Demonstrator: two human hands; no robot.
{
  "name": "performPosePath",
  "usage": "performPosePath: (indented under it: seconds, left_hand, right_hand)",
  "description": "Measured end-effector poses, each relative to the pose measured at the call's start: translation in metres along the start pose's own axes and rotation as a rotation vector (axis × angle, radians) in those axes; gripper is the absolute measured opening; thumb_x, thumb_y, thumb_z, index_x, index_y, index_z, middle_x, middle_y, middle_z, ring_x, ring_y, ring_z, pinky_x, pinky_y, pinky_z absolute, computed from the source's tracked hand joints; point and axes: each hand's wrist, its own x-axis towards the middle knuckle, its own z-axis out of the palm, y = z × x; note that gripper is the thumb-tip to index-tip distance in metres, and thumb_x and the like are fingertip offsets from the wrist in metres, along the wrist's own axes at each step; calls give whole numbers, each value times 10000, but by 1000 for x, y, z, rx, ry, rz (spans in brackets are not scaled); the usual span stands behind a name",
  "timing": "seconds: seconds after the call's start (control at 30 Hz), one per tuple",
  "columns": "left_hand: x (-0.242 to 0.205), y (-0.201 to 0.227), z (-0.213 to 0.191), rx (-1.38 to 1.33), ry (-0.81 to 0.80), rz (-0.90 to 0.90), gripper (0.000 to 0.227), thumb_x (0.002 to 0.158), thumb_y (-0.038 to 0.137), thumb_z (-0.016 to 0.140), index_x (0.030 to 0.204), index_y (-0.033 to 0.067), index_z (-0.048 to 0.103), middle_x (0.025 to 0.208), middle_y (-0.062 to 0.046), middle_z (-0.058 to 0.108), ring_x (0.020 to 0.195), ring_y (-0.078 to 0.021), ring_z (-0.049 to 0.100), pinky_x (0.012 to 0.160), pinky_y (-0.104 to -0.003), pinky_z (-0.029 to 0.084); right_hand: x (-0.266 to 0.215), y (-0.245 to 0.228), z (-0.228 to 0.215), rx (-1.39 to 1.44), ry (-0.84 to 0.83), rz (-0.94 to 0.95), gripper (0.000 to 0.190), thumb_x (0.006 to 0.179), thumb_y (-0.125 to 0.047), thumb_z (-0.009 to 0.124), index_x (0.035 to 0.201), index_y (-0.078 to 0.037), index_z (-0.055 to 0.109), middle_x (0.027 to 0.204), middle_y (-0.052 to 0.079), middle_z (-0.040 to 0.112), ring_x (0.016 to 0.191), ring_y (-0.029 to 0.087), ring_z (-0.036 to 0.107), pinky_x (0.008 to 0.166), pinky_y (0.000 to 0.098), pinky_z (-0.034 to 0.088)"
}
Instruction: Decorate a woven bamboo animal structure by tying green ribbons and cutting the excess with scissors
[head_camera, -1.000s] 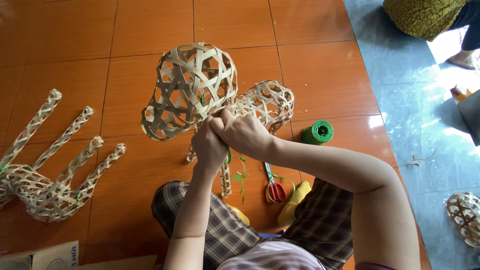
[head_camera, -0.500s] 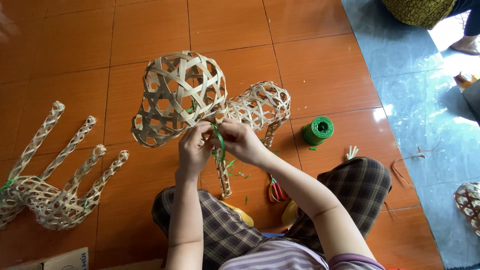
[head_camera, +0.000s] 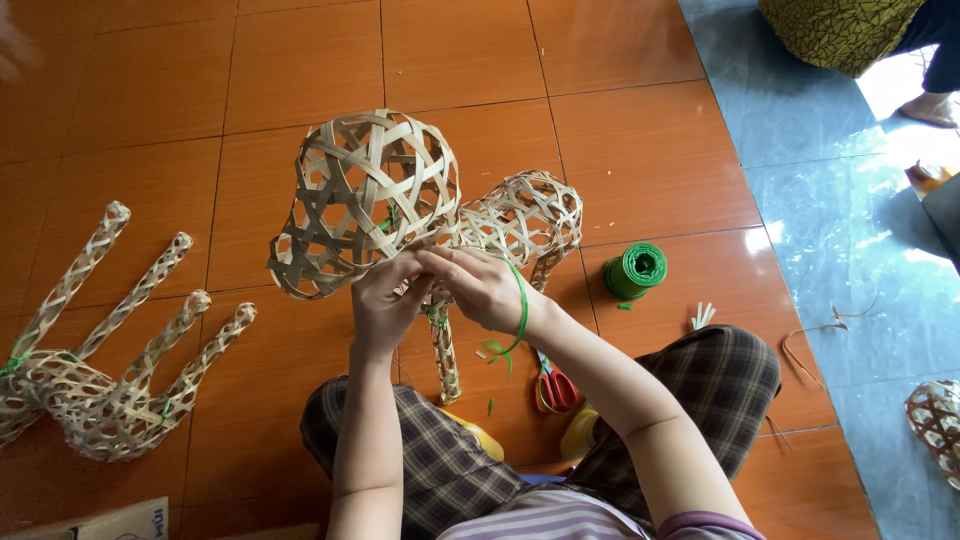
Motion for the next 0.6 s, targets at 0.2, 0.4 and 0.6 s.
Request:
performPosePath:
  seconds: [0.2, 0.4, 0.6]
  left_hand:
    - [-21, -20, 5, -176, 19, -224, 107, 964, 57, 711, 1033, -16, 748, 812, -168, 753, 676, -205, 713, 686, -316, 588]
    - [-17, -13, 15, -130, 197, -276, 83, 948, -27, 720, 969, -106, 705, 748, -217, 740, 612, -186, 706, 616, -328, 602]
    - [-24, -22, 31, 111, 187, -66, 343, 874, -64, 764, 1166, -111, 591, 932, -211, 722, 763, -293, 735, 726, -415, 634]
  right_hand:
    - [-11, 18, 9, -245, 39, -141, 168, 977, -6, 571, 1068, -64, 700, 918, 115, 657, 672, 212, 641, 579, 331, 570]
    - [5, 9, 0, -373, 39, -210, 156, 1003, -73, 610, 874, -90, 696, 793, 45, 562, 607, 177, 528, 544, 316, 475]
    - [-1, 13, 8, -434, 58, -179, 165, 989, -73, 586, 931, -53, 739, 713, 46, 546, 567, 183, 538, 493, 316, 454]
